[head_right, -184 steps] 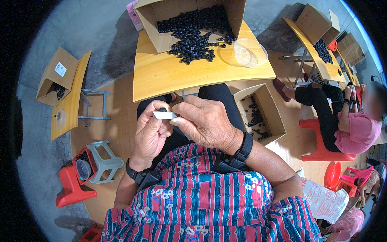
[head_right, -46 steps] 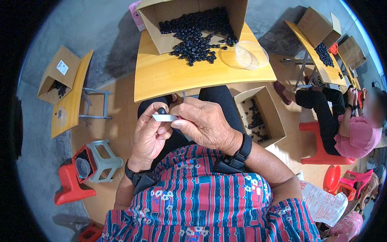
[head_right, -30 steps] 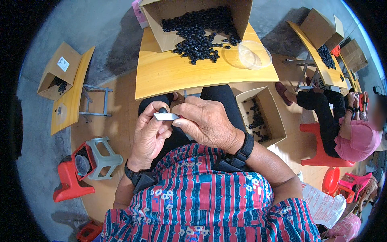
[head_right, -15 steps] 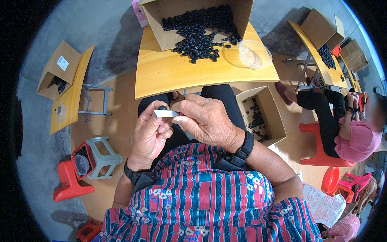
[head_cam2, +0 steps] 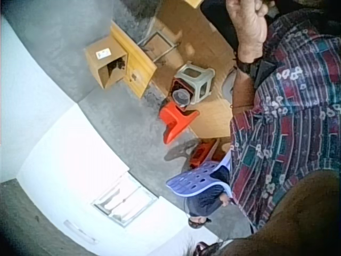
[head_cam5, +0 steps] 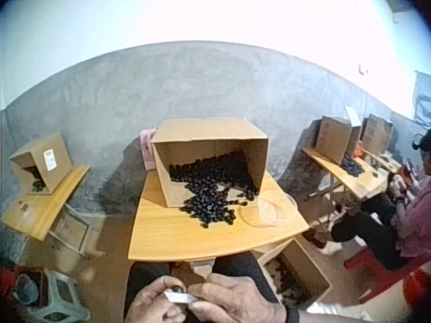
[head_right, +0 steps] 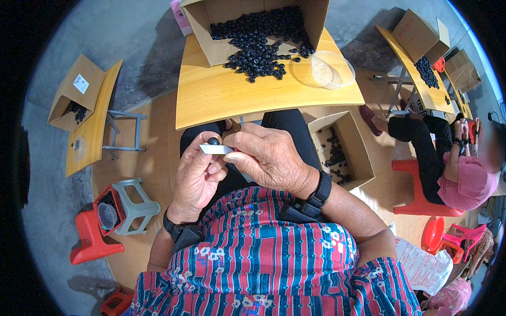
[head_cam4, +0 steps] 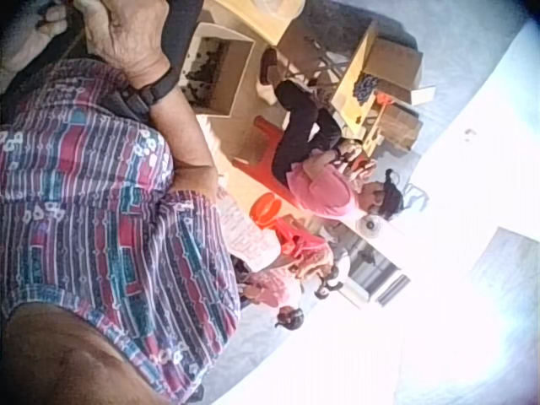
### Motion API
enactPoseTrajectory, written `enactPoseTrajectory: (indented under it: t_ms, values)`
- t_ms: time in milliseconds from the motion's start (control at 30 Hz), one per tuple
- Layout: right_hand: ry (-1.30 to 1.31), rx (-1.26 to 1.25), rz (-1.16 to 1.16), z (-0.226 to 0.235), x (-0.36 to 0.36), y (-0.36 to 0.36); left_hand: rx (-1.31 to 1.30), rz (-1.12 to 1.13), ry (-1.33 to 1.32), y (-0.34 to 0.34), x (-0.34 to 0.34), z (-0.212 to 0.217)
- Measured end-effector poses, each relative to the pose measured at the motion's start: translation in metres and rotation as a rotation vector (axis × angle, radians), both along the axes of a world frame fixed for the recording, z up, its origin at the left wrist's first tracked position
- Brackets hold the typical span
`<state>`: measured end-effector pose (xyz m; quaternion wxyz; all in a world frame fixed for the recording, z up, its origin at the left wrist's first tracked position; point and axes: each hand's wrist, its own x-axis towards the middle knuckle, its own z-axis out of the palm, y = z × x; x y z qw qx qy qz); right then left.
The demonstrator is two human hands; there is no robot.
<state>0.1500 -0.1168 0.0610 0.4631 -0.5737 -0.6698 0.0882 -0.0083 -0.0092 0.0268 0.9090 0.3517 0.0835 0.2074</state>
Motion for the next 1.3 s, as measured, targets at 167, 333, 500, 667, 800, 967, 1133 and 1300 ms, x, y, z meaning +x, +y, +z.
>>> enactPoseTrajectory:
  t_ms: [167, 333, 500, 667, 800, 967, 1133, 1300]
  values:
    - [-0.013, -0.049, -0.002, 0.0, 0.0, -0.001, 0.042, 0.006, 0.003, 0.0, 0.0, 0.0]
    - [-0.011, 0.032, -0.012, -0.006, 0.0, 0.002, 0.052, 0.006, 0.019, 0.001, -0.001, 0.001]
    - [0.008, 0.036, 0.003, -0.007, -0.001, 0.002, 0.049, -0.005, 0.018, 0.002, -0.002, 0.001]
    - [0.006, 0.029, 0.004, -0.009, 0.0, 0.003, 0.074, -0.006, 0.018, 0.003, -0.002, 0.0]
    - [0.0, 0.027, 0.005, -0.01, 0.0, 0.002, 0.114, 0.017, 0.035, 0.001, -0.001, 0.003]
    - [0.006, -0.039, -0.002, -0.004, -0.001, 0.0, 0.088, -0.004, 0.021, 0.002, -0.002, 0.002]
    - [-0.002, -0.041, -0.012, -0.006, -0.002, 0.0, 0.024, -0.062, -0.03, 0.005, -0.004, -0.002]
    - [-0.013, 0.012, 0.001, -0.01, -0.001, 0.002, 0.017, -0.081, -0.04, 0.006, -0.004, -0.001]
